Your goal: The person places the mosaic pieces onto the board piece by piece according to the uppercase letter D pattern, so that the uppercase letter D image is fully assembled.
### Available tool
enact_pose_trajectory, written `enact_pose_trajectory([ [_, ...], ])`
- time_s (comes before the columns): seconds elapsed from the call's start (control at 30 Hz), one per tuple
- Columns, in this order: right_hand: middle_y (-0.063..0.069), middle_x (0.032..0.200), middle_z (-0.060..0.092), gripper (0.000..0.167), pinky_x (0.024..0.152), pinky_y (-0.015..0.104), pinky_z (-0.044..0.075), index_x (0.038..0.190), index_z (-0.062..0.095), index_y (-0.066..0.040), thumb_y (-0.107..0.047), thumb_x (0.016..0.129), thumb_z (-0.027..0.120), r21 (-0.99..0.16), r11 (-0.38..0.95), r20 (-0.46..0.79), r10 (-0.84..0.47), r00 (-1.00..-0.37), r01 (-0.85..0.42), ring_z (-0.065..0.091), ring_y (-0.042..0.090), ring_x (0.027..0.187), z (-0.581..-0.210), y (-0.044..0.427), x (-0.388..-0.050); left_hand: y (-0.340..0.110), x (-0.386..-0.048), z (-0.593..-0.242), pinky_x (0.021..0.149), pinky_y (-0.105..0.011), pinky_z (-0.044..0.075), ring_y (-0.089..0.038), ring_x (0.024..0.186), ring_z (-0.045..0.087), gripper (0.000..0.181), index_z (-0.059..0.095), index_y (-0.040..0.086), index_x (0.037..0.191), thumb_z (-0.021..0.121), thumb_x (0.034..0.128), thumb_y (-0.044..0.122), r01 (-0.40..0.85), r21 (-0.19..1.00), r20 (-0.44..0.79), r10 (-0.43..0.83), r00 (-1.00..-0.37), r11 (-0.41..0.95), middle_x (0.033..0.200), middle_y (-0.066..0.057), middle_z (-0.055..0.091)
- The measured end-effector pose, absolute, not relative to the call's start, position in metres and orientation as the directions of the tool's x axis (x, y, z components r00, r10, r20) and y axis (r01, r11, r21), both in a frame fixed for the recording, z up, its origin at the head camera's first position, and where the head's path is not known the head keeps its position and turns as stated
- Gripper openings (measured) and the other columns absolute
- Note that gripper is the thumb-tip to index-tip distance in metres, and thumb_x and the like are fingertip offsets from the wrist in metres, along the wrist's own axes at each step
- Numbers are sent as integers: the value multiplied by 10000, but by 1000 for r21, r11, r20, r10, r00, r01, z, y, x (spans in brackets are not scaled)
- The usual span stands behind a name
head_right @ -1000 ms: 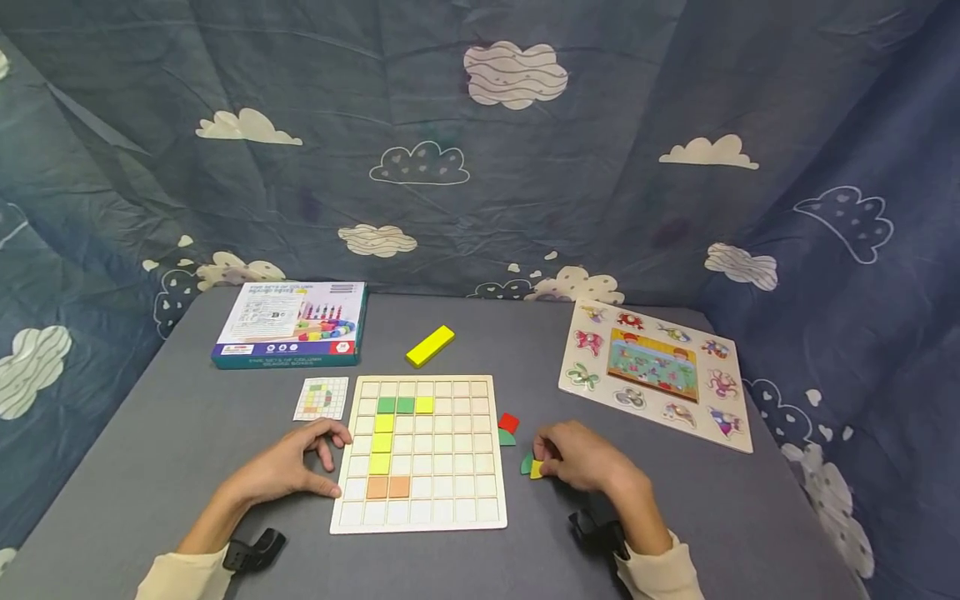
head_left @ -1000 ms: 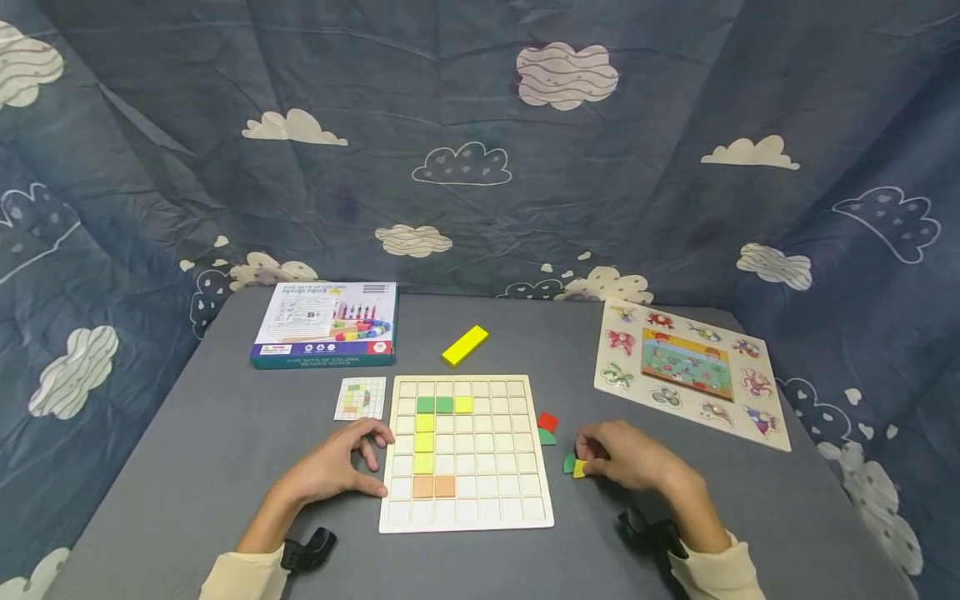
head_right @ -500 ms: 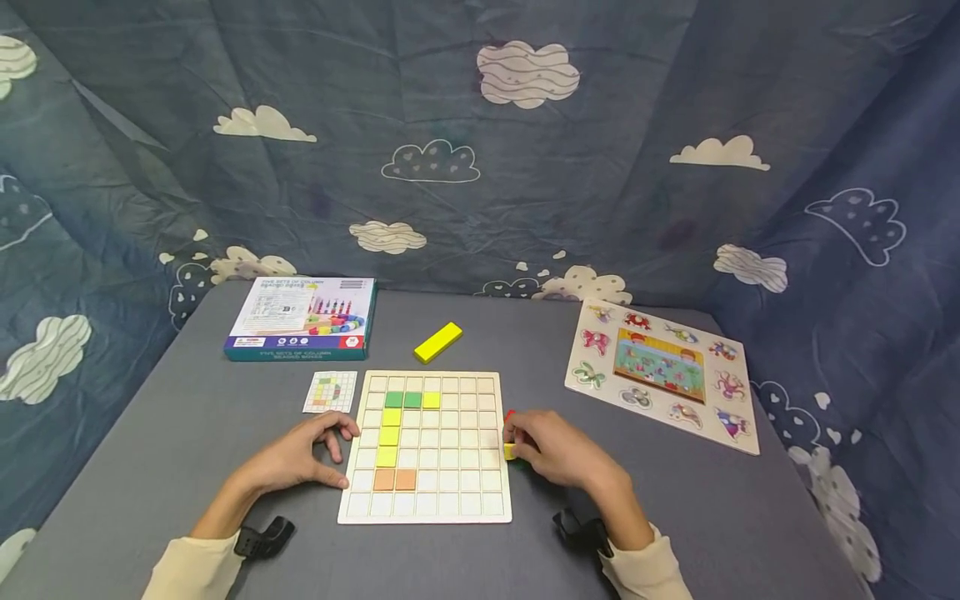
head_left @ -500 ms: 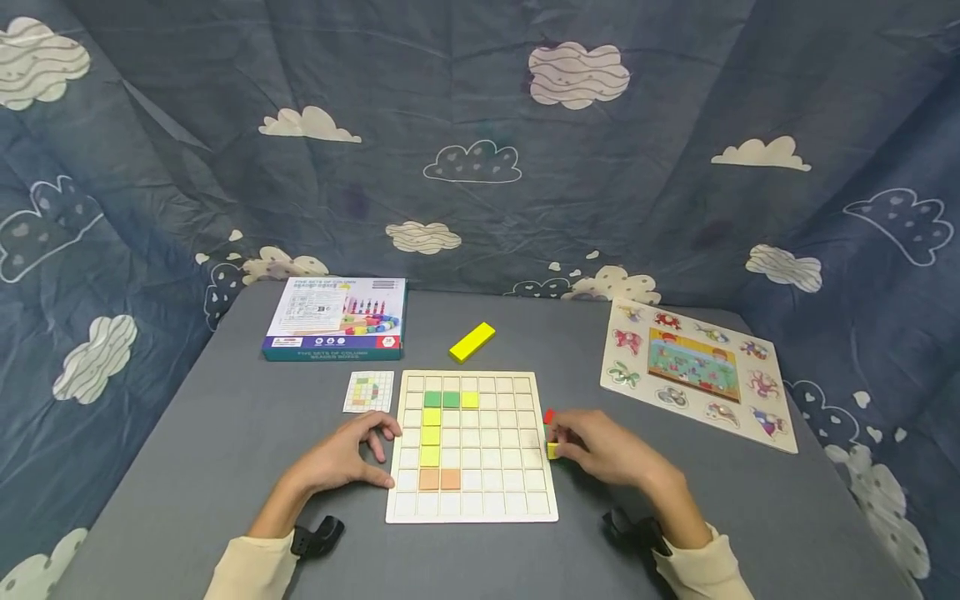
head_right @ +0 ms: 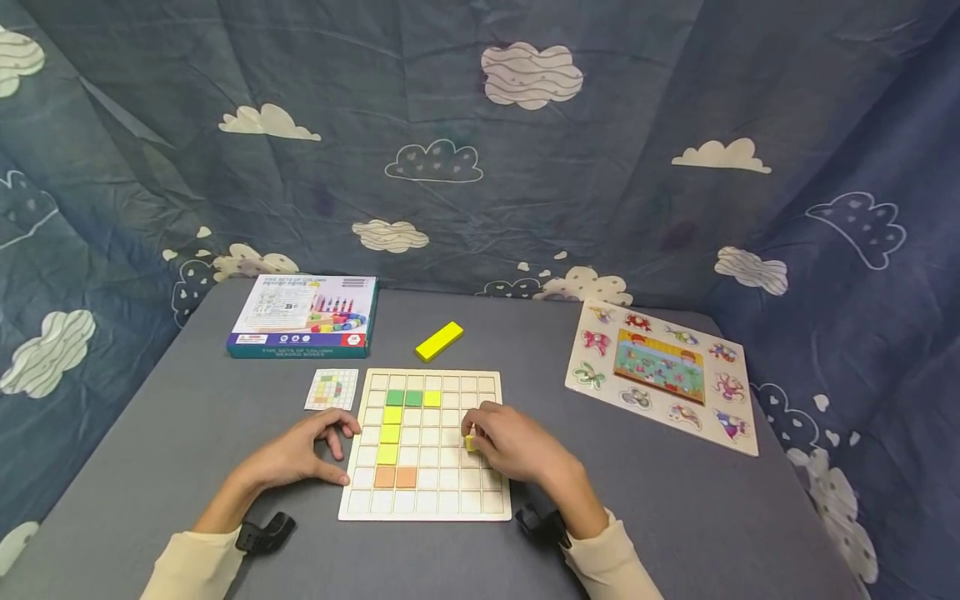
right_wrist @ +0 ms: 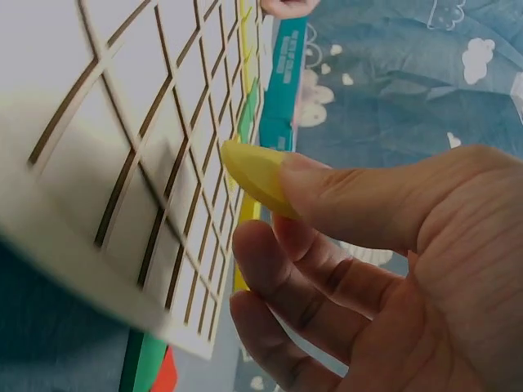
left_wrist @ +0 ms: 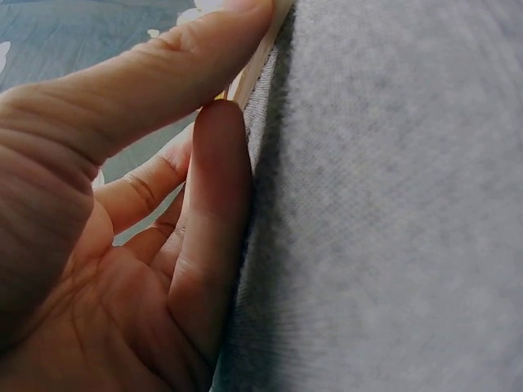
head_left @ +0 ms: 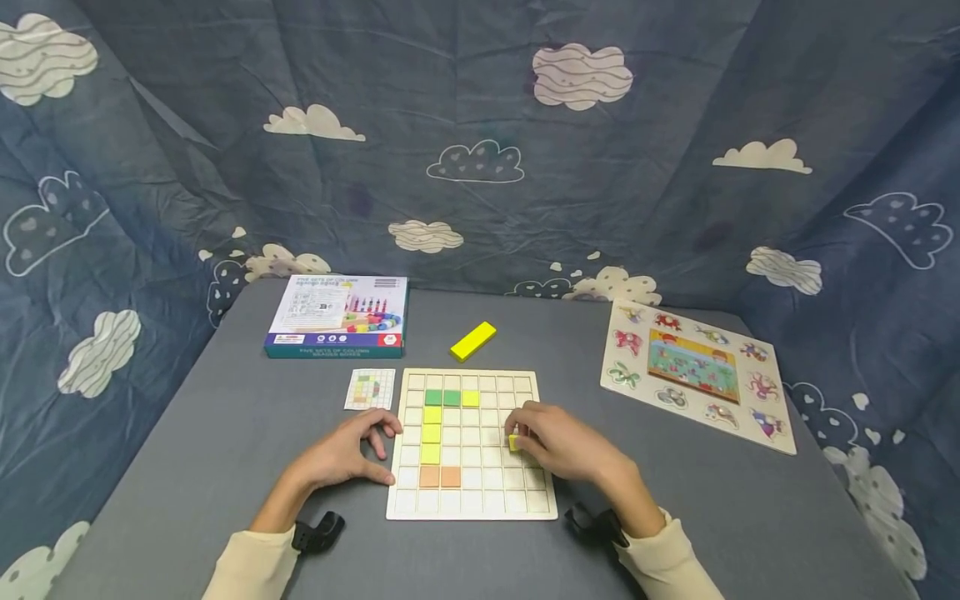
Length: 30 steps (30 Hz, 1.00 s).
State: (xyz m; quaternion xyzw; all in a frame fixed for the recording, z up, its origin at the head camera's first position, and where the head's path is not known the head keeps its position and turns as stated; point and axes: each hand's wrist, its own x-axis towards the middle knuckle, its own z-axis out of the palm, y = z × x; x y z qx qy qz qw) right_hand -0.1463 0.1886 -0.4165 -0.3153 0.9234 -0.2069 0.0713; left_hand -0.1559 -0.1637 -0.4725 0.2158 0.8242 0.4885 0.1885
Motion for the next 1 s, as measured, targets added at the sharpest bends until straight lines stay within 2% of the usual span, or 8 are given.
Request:
enact_pose_trajectory([
  [0.4, -84, 828, 536, 67, 723, 235, 454, 1014, 661, -117, -95, 977, 610, -475, 647, 14, -672, -741, -596, 500, 47, 752, -418, 160, -150, -163, -156, -473, 830, -248, 447, -165, 802, 584, 638, 577, 68, 1182, 939, 660, 129, 156, 883, -118, 531, -839, 442, 1070, -74, 564],
  [0.63, -108, 815, 536, 54, 714, 211, 419, 983, 642, -145, -97, 968, 624, -553, 561, -7, -743, -669, -617, 474, 27, 737, -425, 148, -148, -163, -156, -474, 844, -248, 440, -160, 802, 589, 647, 581, 65, 1183, 944, 651, 131, 156, 885, -117, 532, -838, 439, 1081, -76, 566],
  [1.0, -112, 768, 526, 73, 672, 205, 427, 904, 624, -138, -70, 922, 642, -496, 658, -47, -672, -739, -567, 474, 33, 683, -434, 138, -141, -164, -157, -474, 848, -252, 442, -148, 804, 590, 639, 582, 77, 1182, 942, 659, 147, 175, 882, -101, 540, -836, 437, 1081, -72, 565],
])
